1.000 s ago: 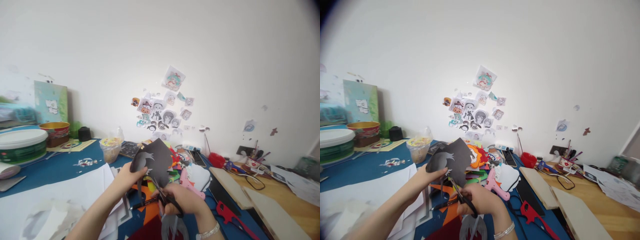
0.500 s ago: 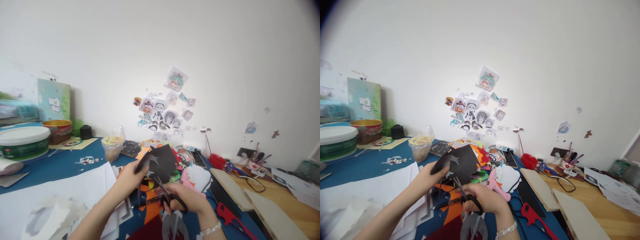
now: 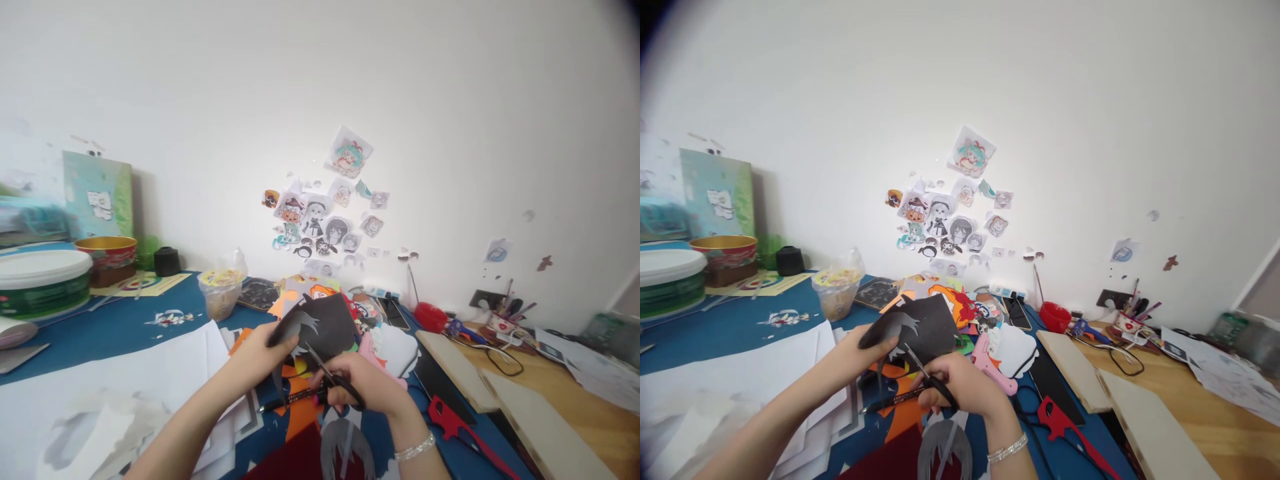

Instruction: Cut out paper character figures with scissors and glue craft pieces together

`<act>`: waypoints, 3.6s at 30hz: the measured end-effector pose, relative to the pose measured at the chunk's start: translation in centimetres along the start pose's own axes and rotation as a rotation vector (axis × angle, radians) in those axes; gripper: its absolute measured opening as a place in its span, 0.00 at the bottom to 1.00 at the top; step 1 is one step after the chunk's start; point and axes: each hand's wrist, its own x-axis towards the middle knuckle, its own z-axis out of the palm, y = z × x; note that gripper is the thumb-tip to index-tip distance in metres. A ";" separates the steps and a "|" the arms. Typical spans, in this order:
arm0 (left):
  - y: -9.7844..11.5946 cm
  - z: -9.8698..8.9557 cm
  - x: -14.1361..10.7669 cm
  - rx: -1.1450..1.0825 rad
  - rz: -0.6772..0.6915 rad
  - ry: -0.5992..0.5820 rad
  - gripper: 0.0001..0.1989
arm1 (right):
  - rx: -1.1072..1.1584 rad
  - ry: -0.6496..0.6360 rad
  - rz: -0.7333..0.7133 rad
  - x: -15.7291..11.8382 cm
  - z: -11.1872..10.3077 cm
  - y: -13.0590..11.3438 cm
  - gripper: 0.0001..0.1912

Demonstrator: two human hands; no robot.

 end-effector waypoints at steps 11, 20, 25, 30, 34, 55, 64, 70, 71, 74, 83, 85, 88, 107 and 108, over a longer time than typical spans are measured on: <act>-0.6 0.2 0.5 -0.261 0.100 -0.017 0.17 | 0.003 0.100 -0.069 -0.1 0.0 -0.2 0.22; -1.2 0.4 0.8 -0.158 0.164 -0.005 0.12 | 0.013 0.134 0.060 0.3 0.2 0.2 0.25; -1.5 0.6 0.9 -0.121 0.153 -0.002 0.11 | 0.045 0.113 0.067 0.5 0.4 0.2 0.26; -1.6 0.7 0.9 -0.118 0.144 -0.004 0.11 | 0.102 0.100 0.052 0.7 0.6 0.4 0.26; -1.2 0.6 0.7 -0.137 0.139 0.002 0.12 | 0.081 0.116 0.053 0.7 0.6 0.3 0.25; -1.2 1.1 0.7 -0.074 0.142 0.049 0.10 | 0.069 0.121 -0.042 1.1 1.4 0.4 0.26; -1.6 1.2 0.7 -0.073 0.139 0.029 0.09 | 0.112 0.107 -0.039 1.1 1.6 0.4 0.27; -1.3 1.3 0.6 -0.065 0.155 -0.001 0.10 | 0.109 0.092 -0.091 1.3 1.8 0.3 0.32; -1.2 1.3 0.6 -0.064 0.154 -0.007 0.09 | 0.107 0.087 -0.099 1.4 1.8 0.3 0.32; -1.2 1.3 0.5 -0.069 0.151 -0.017 0.09 | 0.127 0.080 -0.079 1.4 1.7 0.2 0.30; -1.3 1.4 0.5 -0.070 0.156 -0.023 0.08 | 0.164 0.094 -0.096 1.6 1.9 0.4 0.32; -1.2 1.4 0.5 -0.073 0.155 -0.024 0.08 | 0.159 0.092 -0.110 1.7 2.0 0.7 0.30; -1.2 1.4 0.5 -0.071 0.155 -0.019 0.08 | 0.174 0.101 -0.086 1.7 1.9 0.8 0.26; -0.8 1.6 0.2 -0.084 0.141 -0.028 0.07 | 0.153 0.130 -0.128 1.7 2.2 0.4 0.29; -0.9 1.7 0.2 -0.092 0.146 -0.031 0.07 | 0.143 0.128 -0.142 1.8 2.2 0.4 0.30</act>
